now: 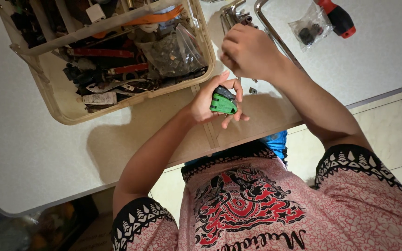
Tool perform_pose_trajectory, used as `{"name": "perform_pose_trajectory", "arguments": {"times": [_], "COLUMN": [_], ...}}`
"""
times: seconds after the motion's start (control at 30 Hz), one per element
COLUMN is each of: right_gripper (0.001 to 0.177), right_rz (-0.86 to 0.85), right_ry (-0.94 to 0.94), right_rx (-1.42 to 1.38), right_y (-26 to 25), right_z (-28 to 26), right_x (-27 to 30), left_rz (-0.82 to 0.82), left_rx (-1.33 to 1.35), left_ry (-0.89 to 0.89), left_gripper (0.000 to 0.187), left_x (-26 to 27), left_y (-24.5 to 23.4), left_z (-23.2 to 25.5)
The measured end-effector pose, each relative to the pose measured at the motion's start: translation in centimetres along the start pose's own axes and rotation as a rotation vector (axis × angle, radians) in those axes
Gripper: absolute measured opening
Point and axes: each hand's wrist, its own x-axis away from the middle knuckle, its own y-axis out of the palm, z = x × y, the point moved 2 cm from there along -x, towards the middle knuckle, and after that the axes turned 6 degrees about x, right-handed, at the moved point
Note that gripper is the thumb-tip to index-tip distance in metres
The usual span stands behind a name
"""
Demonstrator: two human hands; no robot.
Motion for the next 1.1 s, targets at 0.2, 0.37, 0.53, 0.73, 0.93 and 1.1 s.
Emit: {"name": "perform_pose_trajectory", "arguments": {"times": [0.2,0.37,0.53,0.73,0.93,1.1], "right_gripper": [0.030,0.037,0.043,0.043,0.042,0.043], "right_rz": [-0.025,-0.029,-0.037,0.001,0.044,0.048], "right_ry": [0.157,0.193,0.239,0.300,0.364,0.339], "right_rx": [-0.087,-0.001,-0.041,-0.127,-0.171,-0.187], "right_y": [0.4,0.3,0.2,0.0,-0.3,-0.4], "right_z": [0.2,0.2,0.4,1.0,1.0,0.9], "right_x": [0.0,-0.1,0.2,-0.1,0.1,0.2], "left_rz": [-0.021,-0.019,0.021,0.050,0.040,0.054], "left_rx": [0.009,-0.004,-0.029,0.020,0.009,-0.005], "left_ry": [0.002,0.013,0.005,-0.036,-0.024,-0.029], "left_gripper": [0.066,0.066,0.066,0.065,0.066,0.066], "left_x": [0.0,0.0,-0.1,-0.4,-0.6,-0.6], "left_y": [0.0,0.1,0.1,0.0,0.5,0.8], "left_z": [-0.1,0.0,-0.1,-0.3,-0.1,0.0]}}
